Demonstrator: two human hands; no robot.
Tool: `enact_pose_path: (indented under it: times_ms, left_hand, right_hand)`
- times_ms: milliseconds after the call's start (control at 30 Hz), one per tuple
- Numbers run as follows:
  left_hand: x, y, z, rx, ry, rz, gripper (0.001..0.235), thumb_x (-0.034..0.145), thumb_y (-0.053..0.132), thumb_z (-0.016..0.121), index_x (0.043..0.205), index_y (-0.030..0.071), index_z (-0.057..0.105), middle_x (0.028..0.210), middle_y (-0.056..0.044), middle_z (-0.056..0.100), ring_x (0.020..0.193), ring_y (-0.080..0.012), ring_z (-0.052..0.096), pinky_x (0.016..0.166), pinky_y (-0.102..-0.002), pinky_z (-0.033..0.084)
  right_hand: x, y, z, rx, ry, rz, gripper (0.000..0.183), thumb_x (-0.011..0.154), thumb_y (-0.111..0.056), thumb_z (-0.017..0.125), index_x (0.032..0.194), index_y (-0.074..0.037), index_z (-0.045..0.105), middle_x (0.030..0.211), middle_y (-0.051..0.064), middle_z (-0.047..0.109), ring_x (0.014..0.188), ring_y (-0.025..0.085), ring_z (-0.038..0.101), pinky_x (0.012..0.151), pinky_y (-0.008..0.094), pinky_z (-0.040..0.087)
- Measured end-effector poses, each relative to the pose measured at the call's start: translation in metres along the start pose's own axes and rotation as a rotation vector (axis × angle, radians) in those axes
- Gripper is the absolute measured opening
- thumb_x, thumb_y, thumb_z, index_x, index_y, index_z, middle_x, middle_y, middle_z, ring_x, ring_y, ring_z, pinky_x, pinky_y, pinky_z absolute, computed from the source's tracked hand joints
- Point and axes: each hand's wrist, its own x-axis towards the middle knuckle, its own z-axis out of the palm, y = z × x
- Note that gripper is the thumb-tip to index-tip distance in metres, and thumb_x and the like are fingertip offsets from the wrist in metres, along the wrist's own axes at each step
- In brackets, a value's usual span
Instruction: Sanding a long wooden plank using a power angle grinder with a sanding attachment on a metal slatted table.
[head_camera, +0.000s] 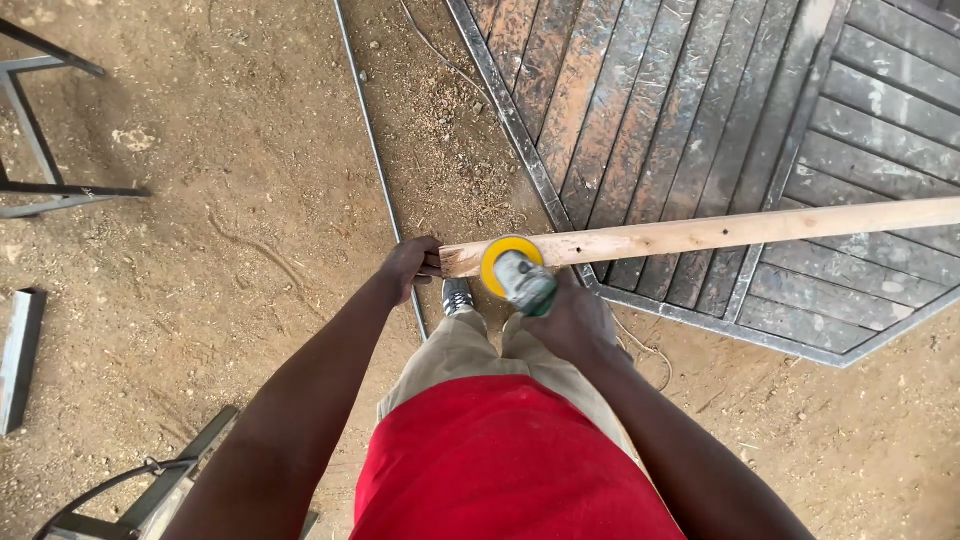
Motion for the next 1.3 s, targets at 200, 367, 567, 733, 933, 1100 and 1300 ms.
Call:
enact_pose_path:
  times_ms: [200, 367, 567, 733, 933, 1100, 1300]
  left_hand:
    - [0.002, -0.003, -0.008, -0.087, -0.059, -0.011, 0.062, 0.091, 0.075, 0.040, 0.091, 0.019, 0.066, 0.082, -0.003, 0.074, 0.077, -0.0249, 0.073, 0.077, -0.040, 0.041]
    - [-0.010, 0.005, -0.006, -0.157, -0.082, 0.013, 0.078, 0.095, 0.080, 0.023, 0.097, 0.013, 0.063, 0.087, -0.007, 0.071, 0.084, -0.0280, 0.070, 0.083, -0.040, 0.038]
    - [-0.005, 0.002, -0.013, -0.189, -0.109, 0.028, 0.095, 0.090, 0.088, 0.011, 0.099, 0.010, 0.065, 0.090, -0.010, 0.073, 0.090, -0.0305, 0.070, 0.087, -0.042, 0.037]
    - [-0.004, 0.001, -0.020, -0.217, -0.142, 0.018, 0.108, 0.082, 0.094, 0.004, 0.101, 0.010, 0.069, 0.091, -0.010, 0.075, 0.093, -0.0313, 0.071, 0.093, -0.044, 0.035]
    - [-0.002, 0.002, -0.024, -0.195, -0.196, 0.033, 0.123, 0.075, 0.098, -0.006, 0.111, 0.010, 0.072, 0.102, -0.010, 0.078, 0.107, -0.0309, 0.071, 0.106, -0.047, 0.028]
    - [0.001, -0.001, -0.026, -0.210, -0.216, 0.017, 0.124, 0.075, 0.097, -0.007, 0.116, 0.010, 0.071, 0.110, -0.011, 0.078, 0.117, -0.0323, 0.068, 0.112, -0.050, 0.024]
    - [0.008, -0.006, -0.028, -0.212, -0.227, 0.017, 0.127, 0.073, 0.099, -0.008, 0.119, 0.009, 0.070, 0.113, -0.011, 0.077, 0.121, -0.0316, 0.067, 0.117, -0.053, 0.019]
  right_hand:
    - [-0.001, -0.043, -0.005, -0.054, -0.050, -0.146, 0.078, 0.073, -0.057, 0.079, 0.130, -0.014, 0.050, 0.112, 0.022, 0.071, 0.111, 0.045, 0.069, 0.090, 0.054, 0.057]
    - [0.008, 0.009, -0.018, -0.024, -0.004, -0.054, 0.085, 0.074, -0.060, 0.078, 0.135, -0.010, 0.048, 0.114, 0.025, 0.071, 0.111, 0.047, 0.069, 0.089, 0.054, 0.056]
    - [0.005, 0.004, -0.020, -0.093, -0.011, -0.044, 0.082, 0.074, -0.062, 0.076, 0.132, -0.010, 0.049, 0.112, 0.024, 0.072, 0.110, 0.046, 0.070, 0.089, 0.054, 0.056]
    - [0.002, -0.045, -0.007, -0.179, -0.084, -0.154, 0.072, 0.073, -0.054, 0.077, 0.125, -0.014, 0.050, 0.112, 0.018, 0.073, 0.112, 0.042, 0.070, 0.094, 0.051, 0.056]
    - [0.007, -0.039, -0.017, -0.178, -0.053, -0.187, 0.070, 0.072, -0.055, 0.075, 0.122, -0.011, 0.051, 0.108, 0.021, 0.073, 0.107, 0.046, 0.071, 0.089, 0.053, 0.057]
    - [-0.003, -0.046, -0.028, -0.225, -0.070, -0.142, 0.067, 0.074, -0.053, 0.073, 0.123, -0.012, 0.050, 0.112, 0.019, 0.073, 0.111, 0.044, 0.070, 0.092, 0.051, 0.057]
    - [-0.006, -0.075, -0.021, -0.213, -0.108, -0.171, 0.068, 0.075, -0.054, 0.070, 0.123, -0.012, 0.047, 0.113, 0.019, 0.072, 0.112, 0.044, 0.070, 0.092, 0.053, 0.056]
